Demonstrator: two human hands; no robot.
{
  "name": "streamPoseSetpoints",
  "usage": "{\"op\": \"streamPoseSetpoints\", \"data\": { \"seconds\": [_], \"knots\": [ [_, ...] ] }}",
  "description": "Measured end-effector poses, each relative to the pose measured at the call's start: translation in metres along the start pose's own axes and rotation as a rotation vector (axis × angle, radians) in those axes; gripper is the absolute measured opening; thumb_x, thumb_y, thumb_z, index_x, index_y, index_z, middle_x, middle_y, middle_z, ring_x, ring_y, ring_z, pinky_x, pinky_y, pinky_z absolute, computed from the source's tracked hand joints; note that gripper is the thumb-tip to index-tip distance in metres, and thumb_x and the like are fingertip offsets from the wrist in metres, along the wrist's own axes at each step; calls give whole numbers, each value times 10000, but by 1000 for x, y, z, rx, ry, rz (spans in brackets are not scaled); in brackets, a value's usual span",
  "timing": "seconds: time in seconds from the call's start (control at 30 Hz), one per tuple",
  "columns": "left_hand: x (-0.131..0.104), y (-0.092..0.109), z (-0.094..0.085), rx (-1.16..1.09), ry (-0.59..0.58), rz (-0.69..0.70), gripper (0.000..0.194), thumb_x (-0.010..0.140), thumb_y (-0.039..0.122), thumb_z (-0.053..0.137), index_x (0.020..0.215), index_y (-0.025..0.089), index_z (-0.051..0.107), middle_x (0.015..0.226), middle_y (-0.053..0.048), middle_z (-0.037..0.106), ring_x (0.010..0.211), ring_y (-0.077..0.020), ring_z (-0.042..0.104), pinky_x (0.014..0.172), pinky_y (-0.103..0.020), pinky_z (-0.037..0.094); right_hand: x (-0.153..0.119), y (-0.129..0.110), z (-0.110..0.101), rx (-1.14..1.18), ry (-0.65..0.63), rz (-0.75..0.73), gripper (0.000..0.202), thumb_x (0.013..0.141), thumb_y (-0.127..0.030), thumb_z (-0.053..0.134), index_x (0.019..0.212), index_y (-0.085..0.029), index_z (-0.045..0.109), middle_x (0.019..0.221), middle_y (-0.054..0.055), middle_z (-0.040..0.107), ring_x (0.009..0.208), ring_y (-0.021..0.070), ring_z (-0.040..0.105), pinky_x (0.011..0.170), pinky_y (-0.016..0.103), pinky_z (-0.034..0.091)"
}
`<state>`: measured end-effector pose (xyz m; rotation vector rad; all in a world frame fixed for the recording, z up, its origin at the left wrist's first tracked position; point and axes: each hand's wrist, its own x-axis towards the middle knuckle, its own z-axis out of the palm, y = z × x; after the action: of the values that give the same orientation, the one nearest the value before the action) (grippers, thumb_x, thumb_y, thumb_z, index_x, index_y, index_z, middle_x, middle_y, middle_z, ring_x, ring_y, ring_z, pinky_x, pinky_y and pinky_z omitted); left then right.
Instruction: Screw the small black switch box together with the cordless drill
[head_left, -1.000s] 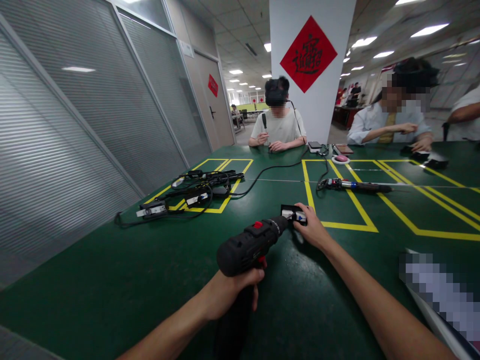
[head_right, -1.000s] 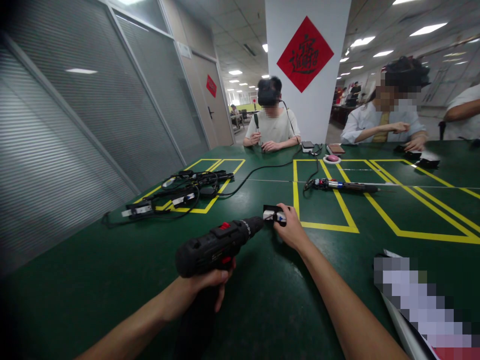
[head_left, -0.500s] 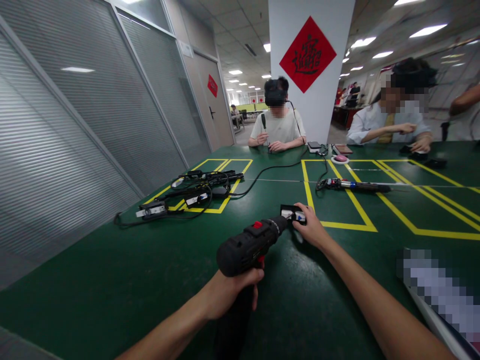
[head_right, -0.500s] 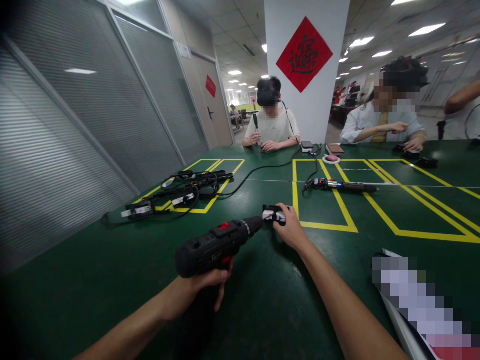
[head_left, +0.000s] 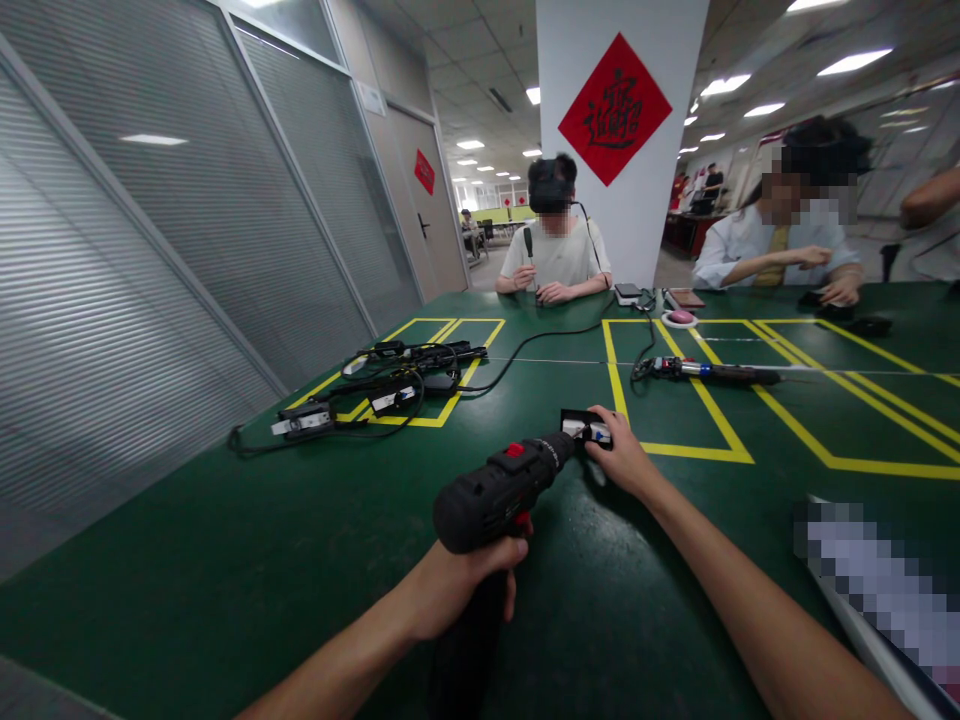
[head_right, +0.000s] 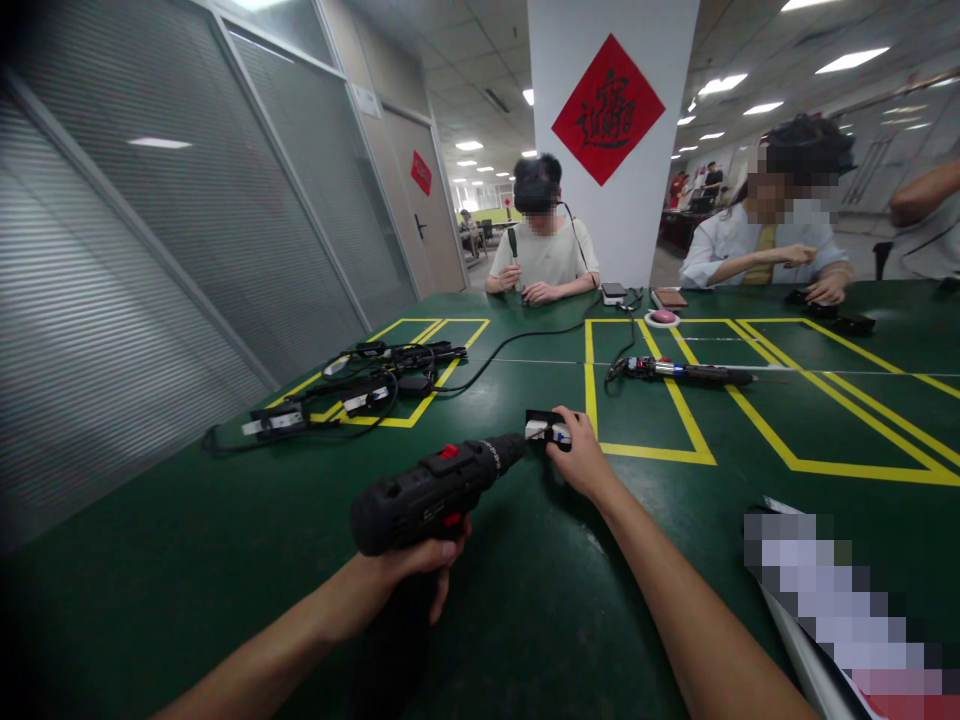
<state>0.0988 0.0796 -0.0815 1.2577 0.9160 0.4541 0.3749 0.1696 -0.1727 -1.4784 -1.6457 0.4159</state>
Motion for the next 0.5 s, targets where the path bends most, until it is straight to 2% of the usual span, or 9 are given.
{"op": "streamPoseSetpoints", "data": {
  "seconds": [0.13,0.37,0.5],
  "knots": [
    [1,-2,-1,-6,-1,9,338,809,338,614,1064,134,528,647,-4,591,487,-128,576,477,-237,407,0,2,1,0,8,3,555,752,-223,558,1300,-206,471,1183,81,470,1148,239,495,1054,389,364],
    [0,1,0,53,3,-26,258,822,338,589,968,132,537,539,-7,596,445,-120,552,482,-229,392,1,4,1,-2,10,4,549,758,-225,557,1299,-216,469,1189,81,469,1143,240,497,1052,396,368],
    [-1,3,1,36,-2,-14,283,824,333,589,1017,134,536,578,-1,600,459,-121,564,489,-235,397,1,3,0,-2,-1,4,544,762,-223,553,1300,-218,470,1191,77,471,1150,237,490,1057,390,363]
  ]
}}
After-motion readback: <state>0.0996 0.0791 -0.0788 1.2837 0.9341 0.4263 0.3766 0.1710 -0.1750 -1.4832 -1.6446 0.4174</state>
